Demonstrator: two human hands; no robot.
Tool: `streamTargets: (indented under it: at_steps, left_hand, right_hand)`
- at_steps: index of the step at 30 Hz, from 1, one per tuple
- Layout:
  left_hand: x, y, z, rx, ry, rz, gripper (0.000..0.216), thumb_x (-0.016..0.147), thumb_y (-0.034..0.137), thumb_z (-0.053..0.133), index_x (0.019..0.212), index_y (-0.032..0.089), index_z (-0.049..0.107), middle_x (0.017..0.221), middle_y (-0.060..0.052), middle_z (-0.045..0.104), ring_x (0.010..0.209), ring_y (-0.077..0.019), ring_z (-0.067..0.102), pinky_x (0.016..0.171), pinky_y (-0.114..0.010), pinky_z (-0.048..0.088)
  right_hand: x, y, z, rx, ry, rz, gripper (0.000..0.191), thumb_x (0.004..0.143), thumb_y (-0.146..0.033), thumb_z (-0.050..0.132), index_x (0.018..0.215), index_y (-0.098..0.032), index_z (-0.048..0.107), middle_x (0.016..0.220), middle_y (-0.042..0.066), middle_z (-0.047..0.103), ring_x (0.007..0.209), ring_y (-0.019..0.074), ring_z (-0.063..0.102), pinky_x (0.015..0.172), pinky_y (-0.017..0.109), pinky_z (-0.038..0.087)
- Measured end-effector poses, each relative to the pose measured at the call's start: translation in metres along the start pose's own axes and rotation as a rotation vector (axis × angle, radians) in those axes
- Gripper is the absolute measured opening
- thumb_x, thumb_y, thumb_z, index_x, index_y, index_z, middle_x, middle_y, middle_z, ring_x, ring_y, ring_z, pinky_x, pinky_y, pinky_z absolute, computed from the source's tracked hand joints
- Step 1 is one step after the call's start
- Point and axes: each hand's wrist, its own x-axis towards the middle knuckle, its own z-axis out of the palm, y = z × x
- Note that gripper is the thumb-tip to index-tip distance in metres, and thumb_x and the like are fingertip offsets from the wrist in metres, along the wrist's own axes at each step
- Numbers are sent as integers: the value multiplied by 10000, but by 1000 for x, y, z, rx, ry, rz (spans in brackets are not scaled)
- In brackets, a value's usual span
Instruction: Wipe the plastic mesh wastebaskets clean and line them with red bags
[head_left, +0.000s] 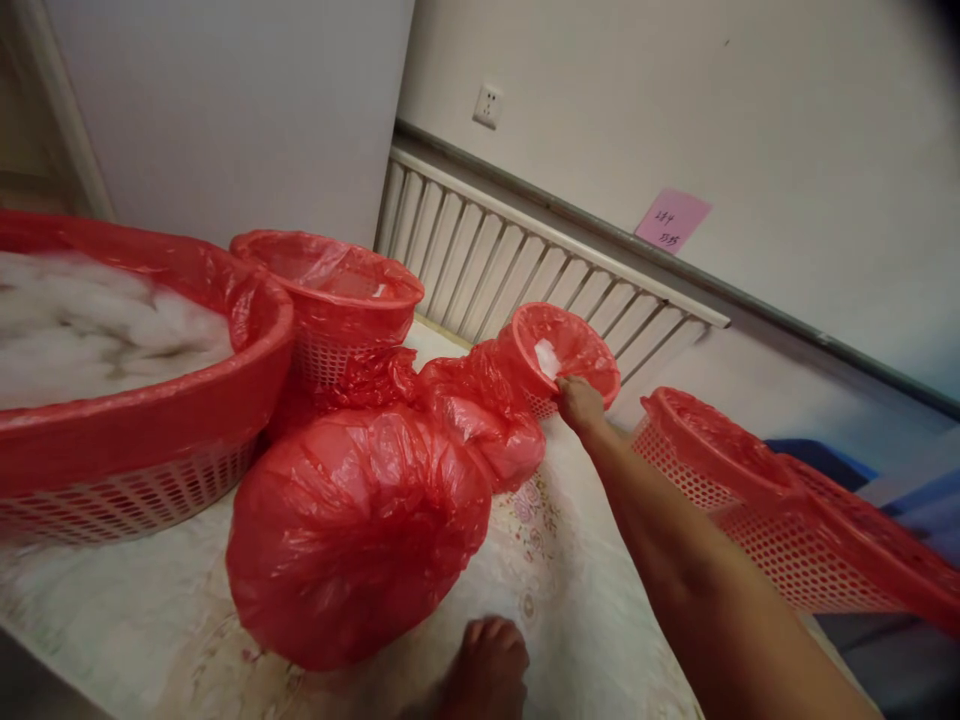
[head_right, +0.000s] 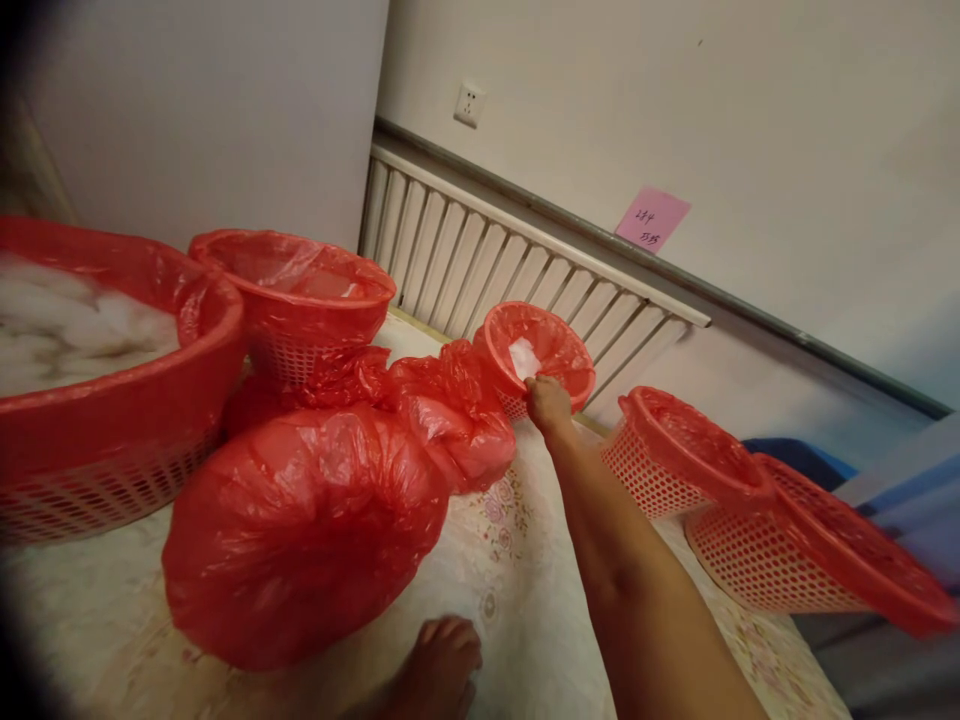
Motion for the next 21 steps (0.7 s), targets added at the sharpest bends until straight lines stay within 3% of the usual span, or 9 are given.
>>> streamTargets:
  at_steps: [4, 9, 16, 21]
  left_hand:
    - [-3, 1, 3, 40, 50, 32, 221, 725, 139, 531, 925, 184, 616, 1077, -79, 605, 1032, -245, 467, 920, -427, 331]
    - [-12, 5, -4, 13, 166, 58, 247, 737, 84, 489, 935, 190, 593, 1053, -50, 602, 991, -211, 480, 913, -384, 340]
    - [-16, 2, -9, 81, 214, 138, 280, 792, 54, 424, 950, 201, 602, 1038, -45, 612, 1011, -201, 505, 931, -359, 358]
    - [-22, 4, -9, 136, 283, 125, 325, 842, 59, 373, 986, 182, 637, 1046, -58, 649, 1025, -195, 549, 961, -365, 388]
  right_hand:
    - [-18, 6, -20, -36, 34, 71, 226, 920, -272, 466, 1035, -192, 643, 988, 88, 637, 918, 201, 567, 680, 272, 376]
    - [-55, 31, -72, -117, 56, 124, 170, 900, -273, 511, 975, -208, 649, 953, 72, 637, 927, 202, 564, 659, 266, 351]
    - [-166, 61, -145, -134, 122, 125, 152, 889, -297, 526, 820, -209, 629, 849, 42, 624, 809, 175, 556, 599, 264, 301]
    - [-253, 65, -177, -32, 133, 46, 202, 888, -303, 515, 715, -212, 565, 766, 33, 589, 727, 166, 541, 604, 266, 313]
